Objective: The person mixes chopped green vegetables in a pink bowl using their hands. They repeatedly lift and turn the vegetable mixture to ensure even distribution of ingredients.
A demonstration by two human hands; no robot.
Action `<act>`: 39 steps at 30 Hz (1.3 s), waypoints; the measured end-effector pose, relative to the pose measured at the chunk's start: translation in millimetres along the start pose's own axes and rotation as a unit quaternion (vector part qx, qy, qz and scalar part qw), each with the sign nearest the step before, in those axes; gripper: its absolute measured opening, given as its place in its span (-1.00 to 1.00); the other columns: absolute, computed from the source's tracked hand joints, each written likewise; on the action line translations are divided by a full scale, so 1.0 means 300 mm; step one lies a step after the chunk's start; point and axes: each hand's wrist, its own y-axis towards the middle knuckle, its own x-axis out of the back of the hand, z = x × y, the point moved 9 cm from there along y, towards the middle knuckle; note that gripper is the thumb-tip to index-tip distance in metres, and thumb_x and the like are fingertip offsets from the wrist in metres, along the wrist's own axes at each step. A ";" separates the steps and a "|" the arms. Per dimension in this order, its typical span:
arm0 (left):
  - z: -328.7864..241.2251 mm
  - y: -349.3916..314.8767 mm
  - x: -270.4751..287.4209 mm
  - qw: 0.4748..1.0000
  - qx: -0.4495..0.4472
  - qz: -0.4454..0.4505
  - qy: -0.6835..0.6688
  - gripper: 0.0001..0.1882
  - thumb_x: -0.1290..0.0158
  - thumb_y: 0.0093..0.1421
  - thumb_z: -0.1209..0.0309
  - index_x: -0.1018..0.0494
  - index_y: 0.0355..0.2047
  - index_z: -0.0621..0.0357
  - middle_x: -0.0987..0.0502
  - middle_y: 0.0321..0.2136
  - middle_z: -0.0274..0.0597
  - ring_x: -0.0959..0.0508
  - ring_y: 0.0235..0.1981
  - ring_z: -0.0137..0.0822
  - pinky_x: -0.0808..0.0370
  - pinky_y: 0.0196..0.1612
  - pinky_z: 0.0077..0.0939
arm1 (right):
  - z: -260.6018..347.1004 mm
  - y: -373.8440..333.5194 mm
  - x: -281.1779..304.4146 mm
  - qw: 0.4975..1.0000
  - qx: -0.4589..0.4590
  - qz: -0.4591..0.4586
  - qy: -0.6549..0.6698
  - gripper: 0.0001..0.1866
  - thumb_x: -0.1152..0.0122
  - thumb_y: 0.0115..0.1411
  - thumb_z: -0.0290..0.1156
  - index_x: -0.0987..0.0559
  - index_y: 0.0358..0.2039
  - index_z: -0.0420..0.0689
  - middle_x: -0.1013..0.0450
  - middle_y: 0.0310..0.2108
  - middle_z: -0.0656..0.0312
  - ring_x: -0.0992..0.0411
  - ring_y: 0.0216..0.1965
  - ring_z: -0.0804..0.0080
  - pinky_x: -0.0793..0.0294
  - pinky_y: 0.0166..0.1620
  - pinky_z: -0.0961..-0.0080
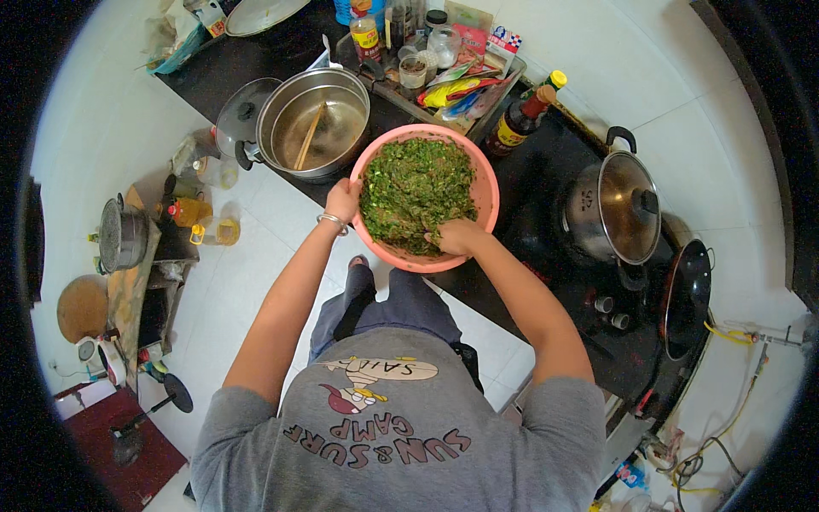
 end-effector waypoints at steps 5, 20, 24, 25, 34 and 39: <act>0.035 -0.049 0.054 0.993 0.043 -0.084 -0.076 -0.56 0.22 0.18 0.11 -0.31 -0.43 0.34 -0.43 -0.49 0.32 -0.43 -0.36 0.23 -0.35 -0.29 -0.10 | 0.087 -0.069 0.207 0.996 0.039 -0.065 0.046 -0.43 0.21 0.18 0.03 -0.49 -0.27 -0.30 -0.42 -0.33 -0.14 -0.38 -0.24 -0.03 -0.33 -0.12 0.18; 0.088 -0.417 -0.161 0.838 0.228 0.121 -0.480 -0.89 0.24 0.13 0.58 -0.23 -0.31 0.32 -0.43 -0.45 -0.08 -0.53 -0.44 -0.22 -0.56 -0.35 -0.34 | 0.216 -0.018 0.041 0.969 0.164 -0.123 -0.135 -0.77 0.02 -0.13 -0.40 -0.55 -0.42 -0.09 -0.47 -0.40 0.10 -0.42 -0.25 0.19 -0.30 -0.09 0.30; 0.131 -0.320 -0.101 0.886 0.182 0.079 -0.418 -0.90 0.20 0.14 0.54 -0.28 -0.33 0.27 -0.44 -0.53 -0.16 -0.50 -0.55 -0.34 -0.54 -0.45 -0.44 | 0.183 -0.076 0.152 0.987 0.103 -0.074 -0.095 -0.80 -0.02 -0.12 -0.40 -0.54 -0.48 -0.17 -0.45 -0.44 0.01 -0.43 -0.35 0.08 -0.39 -0.23 0.20; 0.164 -0.285 -0.083 0.885 0.174 0.056 -0.428 -0.88 0.18 0.15 0.52 -0.28 -0.30 0.26 -0.44 -0.52 -0.20 -0.49 -0.55 -0.37 -0.51 -0.47 -0.47 | 0.173 -0.075 0.188 0.993 0.077 -0.058 -0.069 -0.81 -0.02 -0.11 -0.40 -0.53 -0.49 -0.20 -0.44 -0.45 -0.01 -0.43 -0.37 0.05 -0.40 -0.26 0.19; 0.087 -0.377 -0.070 0.877 0.219 0.112 -0.413 -0.65 0.17 0.14 0.55 -0.19 -0.03 0.18 -0.44 -0.36 -0.16 -0.51 -0.40 -0.32 -0.56 -0.38 -0.40 | 0.361 0.187 0.347 0.964 0.113 -0.238 0.021 -0.79 -0.04 -0.11 -0.39 -0.50 -0.46 -0.25 -0.44 -0.41 -0.08 -0.42 -0.34 0.01 -0.39 -0.19 0.18; 0.106 -0.362 -0.078 0.873 0.167 0.108 -0.446 -0.54 0.16 0.10 0.64 -0.15 0.05 0.18 -0.43 -0.41 -0.19 -0.51 -0.43 -0.35 -0.59 -0.37 -0.43 | 0.412 0.185 0.112 0.964 0.204 -0.130 -0.109 -0.76 -0.03 -0.17 -0.40 -0.50 -0.46 -0.23 -0.44 -0.40 -0.05 -0.43 -0.33 0.03 -0.38 -0.20 0.20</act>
